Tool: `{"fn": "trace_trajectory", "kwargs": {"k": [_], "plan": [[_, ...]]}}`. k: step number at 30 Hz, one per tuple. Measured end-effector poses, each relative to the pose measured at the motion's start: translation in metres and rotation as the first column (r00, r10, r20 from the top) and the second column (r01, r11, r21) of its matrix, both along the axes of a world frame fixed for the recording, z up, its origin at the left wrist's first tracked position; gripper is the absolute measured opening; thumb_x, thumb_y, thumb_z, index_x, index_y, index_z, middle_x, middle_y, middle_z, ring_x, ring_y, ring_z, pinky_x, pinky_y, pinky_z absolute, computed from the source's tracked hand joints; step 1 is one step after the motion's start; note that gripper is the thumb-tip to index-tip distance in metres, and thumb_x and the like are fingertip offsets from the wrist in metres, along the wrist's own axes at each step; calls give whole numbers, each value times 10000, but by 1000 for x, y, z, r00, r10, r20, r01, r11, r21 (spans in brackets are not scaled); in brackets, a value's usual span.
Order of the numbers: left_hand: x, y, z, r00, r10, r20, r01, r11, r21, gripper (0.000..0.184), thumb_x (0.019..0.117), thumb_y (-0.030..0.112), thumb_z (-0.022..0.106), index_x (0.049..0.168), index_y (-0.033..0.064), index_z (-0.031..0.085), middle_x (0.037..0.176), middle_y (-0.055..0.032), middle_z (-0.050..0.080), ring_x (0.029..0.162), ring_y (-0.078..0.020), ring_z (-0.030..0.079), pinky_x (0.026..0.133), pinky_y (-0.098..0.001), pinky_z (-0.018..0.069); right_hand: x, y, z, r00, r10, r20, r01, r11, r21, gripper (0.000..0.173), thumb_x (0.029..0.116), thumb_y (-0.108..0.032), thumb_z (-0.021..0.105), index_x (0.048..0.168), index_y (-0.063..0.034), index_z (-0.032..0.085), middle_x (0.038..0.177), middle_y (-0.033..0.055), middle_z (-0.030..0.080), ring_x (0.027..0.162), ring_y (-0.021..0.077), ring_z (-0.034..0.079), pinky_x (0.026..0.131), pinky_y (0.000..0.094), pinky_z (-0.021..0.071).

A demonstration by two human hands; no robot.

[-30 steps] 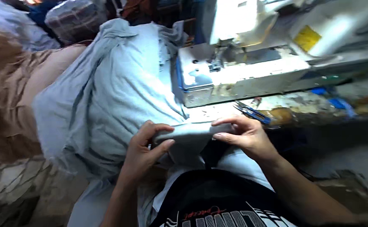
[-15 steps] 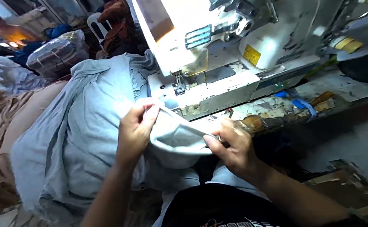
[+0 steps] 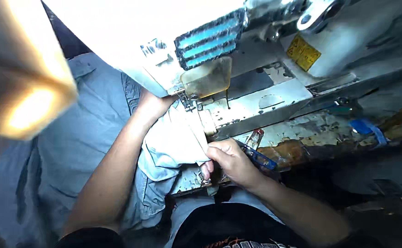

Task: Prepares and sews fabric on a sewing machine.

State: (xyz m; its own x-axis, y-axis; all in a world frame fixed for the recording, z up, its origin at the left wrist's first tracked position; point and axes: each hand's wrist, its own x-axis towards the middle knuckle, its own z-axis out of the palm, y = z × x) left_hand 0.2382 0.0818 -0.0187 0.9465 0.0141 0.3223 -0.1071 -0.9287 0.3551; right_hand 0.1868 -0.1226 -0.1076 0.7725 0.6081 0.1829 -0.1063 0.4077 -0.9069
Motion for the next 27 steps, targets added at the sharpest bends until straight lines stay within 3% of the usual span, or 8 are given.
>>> {"fn": "trace_trajectory", "kwargs": {"k": [8, 12, 14, 17, 19, 21, 24, 27], "plan": [[15, 9, -5, 999, 30, -44, -33, 997, -67, 552, 904, 231, 755, 1310, -101, 584, 1295, -295, 625, 1285, -402, 570, 1110, -567, 396, 4, 8, 1, 997, -81, -9, 81, 996, -24, 440, 1030, -33, 393, 647, -84, 603, 572, -32, 645, 541, 29, 628, 582, 189, 547], [15, 11, 9, 990, 85, -115, -81, 996, 33, 575, 885, 346, 786, 1284, -36, 627, 1268, -266, 652, 1257, -422, 595, 1053, -657, 421, 3, -10, 2, 963, -61, 262, 124, 965, -232, 444, 1082, -198, 465, 709, -62, 665, 633, -52, 667, 573, -15, 603, 582, 169, 507], [-13, 12, 13, 1000, 26, 8, -26, 999, 26, 408, 916, 320, 742, 1166, 2, 693, 1158, -209, 700, 1153, -371, 652, 995, -623, 474, -6, -27, -3, 815, -214, 538, 374, 905, -206, 415, 1052, -274, 544, 732, -74, 714, 674, -59, 670, 611, -44, 576, 593, 157, 471], [-71, 6, 8, 961, -170, 216, 182, 983, -37, 206, 914, 85, 581, 1001, 83, 769, 1066, -67, 706, 1097, -211, 626, 963, -433, 479, -4, -40, 1, 453, -447, 771, 669, 743, 37, 227, 962, -213, 684, 809, -57, 746, 835, 11, 710, 798, 6, 648, 737, 148, 531], [-90, -5, -1, 948, -201, 247, 222, 973, -62, 250, 888, 13, 554, 969, 90, 777, 1052, -41, 709, 1091, -168, 608, 959, -341, 465, 16, -39, 12, 249, -445, 860, 778, 621, 95, 133, 935, -144, 717, 941, -29, 783, 959, 111, 722, 942, 169, 672, 866, 274, 536], [-85, -10, -17, 938, -185, 292, 222, 970, -97, 267, 883, 1, 545, 987, 76, 779, 1053, -56, 717, 1086, -174, 609, 964, -331, 458, 43, -29, 23, 175, -351, 920, 830, 556, 54, 209, 930, -118, 708, 1098, -10, 771, 1070, 182, 717, 1026, 322, 663, 932, 415, 524], [-69, -10, -43, 922, -107, 373, 151, 984, -91, 255, 909, 43, 527, 988, 80, 767, 1087, -64, 722, 1089, -191, 642, 953, -369, 503, 69, -16, 38, 274, -126, 953, 834, 526, -170, 358, 961, -230, 682, 1217, 18, 714, 1192, 209, 712, 1178, 425, 614, 1012, 568, 446], [-66, -13, -51, 907, -57, 418, 89, 994, -58, 251, 911, 73, 525, 963, 98, 769, 1070, -44, 717, 1070, -187, 635, 923, -365, 491, 86, -14, 44, 310, -5, 951, 805, 533, -259, 344, 968, -312, 687, 1162, -33, 744, 1050, 175, 741, 1170, 430, 599, 954, 598, 418]]}}
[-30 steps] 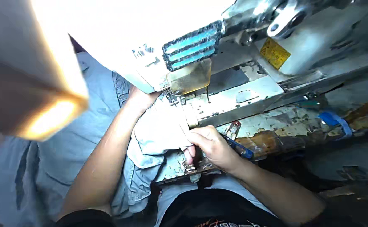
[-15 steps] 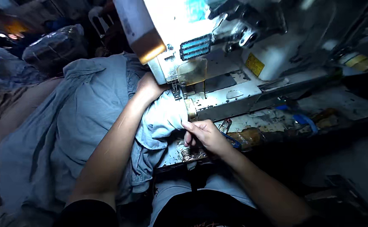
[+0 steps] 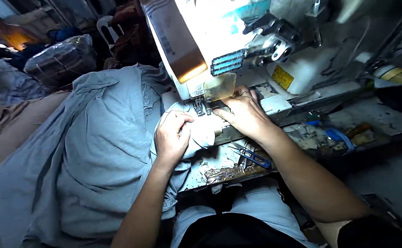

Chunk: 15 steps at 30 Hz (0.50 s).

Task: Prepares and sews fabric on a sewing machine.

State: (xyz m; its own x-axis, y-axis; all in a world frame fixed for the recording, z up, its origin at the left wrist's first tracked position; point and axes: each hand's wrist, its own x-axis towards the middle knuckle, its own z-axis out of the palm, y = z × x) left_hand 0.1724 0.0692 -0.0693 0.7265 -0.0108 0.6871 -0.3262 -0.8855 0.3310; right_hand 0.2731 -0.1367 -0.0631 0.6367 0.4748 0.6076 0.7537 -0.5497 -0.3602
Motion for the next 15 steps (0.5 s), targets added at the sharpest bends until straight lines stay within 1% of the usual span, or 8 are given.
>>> {"fn": "trace_trajectory", "kwargs": {"k": [2, 3, 5, 8, 12, 15], "plan": [[-1, -2, -1, 1000, 14, 7, -14, 1000, 6, 247, 903, 64, 533, 949, 103, 773, 1051, -43, 721, 1047, -187, 640, 902, -358, 491, 5, -2, 0, 999, 42, -13, -42, 999, -2, 293, 972, -311, 682, 1147, -96, 775, 1044, 125, 757, 1172, 409, 589, 962, 602, 382], [-2, -2, 0, 1000, 17, 9, -17, 1000, 7, 244, 904, 60, 536, 943, 106, 773, 1046, -39, 721, 1038, -182, 638, 894, -349, 489, 6, -2, 0, 998, 58, -24, -58, 998, 4, 283, 974, -311, 680, 1150, -114, 783, 1063, 113, 759, 1181, 405, 581, 979, 611, 364], [-2, -3, 1, 1000, 20, 15, -20, 1000, 10, 245, 895, 57, 538, 938, 110, 774, 1038, -36, 717, 1021, -177, 630, 881, -339, 481, 7, -3, 0, 997, 71, -27, -71, 997, 20, 261, 972, -304, 680, 1133, -132, 792, 1062, 102, 762, 1188, 405, 575, 978, 609, 352], [-1, -4, 1, 999, 18, 27, -18, 1000, 20, 240, 894, 52, 543, 926, 104, 775, 1031, -43, 721, 1023, -185, 634, 884, -341, 483, 7, -3, 0, 996, 80, -39, -78, 996, 51, 241, 967, -279, 688, 1125, -133, 798, 1058, 96, 769, 1196, 405, 572, 984, 595, 343], [-2, -5, 1, 999, 27, 26, -27, 999, 27, 245, 890, 43, 541, 934, 106, 773, 1032, -43, 718, 1025, -189, 634, 887, -348, 480, 6, -2, 0, 996, 78, -50, -77, 996, 33, 234, 975, -277, 679, 1119, -136, 799, 1063, 102, 765, 1210, 404, 563, 979, 600, 335], [-2, -6, 1, 999, 41, 18, -41, 999, 31, 247, 885, 41, 542, 939, 114, 772, 1032, -38, 715, 1026, -193, 630, 886, -355, 479, 6, -3, 0, 995, 77, -57, -76, 997, 30, 237, 981, -278, 672, 1129, -144, 799, 1068, 89, 768, 1212, 397, 559, 983, 591, 326]]}}
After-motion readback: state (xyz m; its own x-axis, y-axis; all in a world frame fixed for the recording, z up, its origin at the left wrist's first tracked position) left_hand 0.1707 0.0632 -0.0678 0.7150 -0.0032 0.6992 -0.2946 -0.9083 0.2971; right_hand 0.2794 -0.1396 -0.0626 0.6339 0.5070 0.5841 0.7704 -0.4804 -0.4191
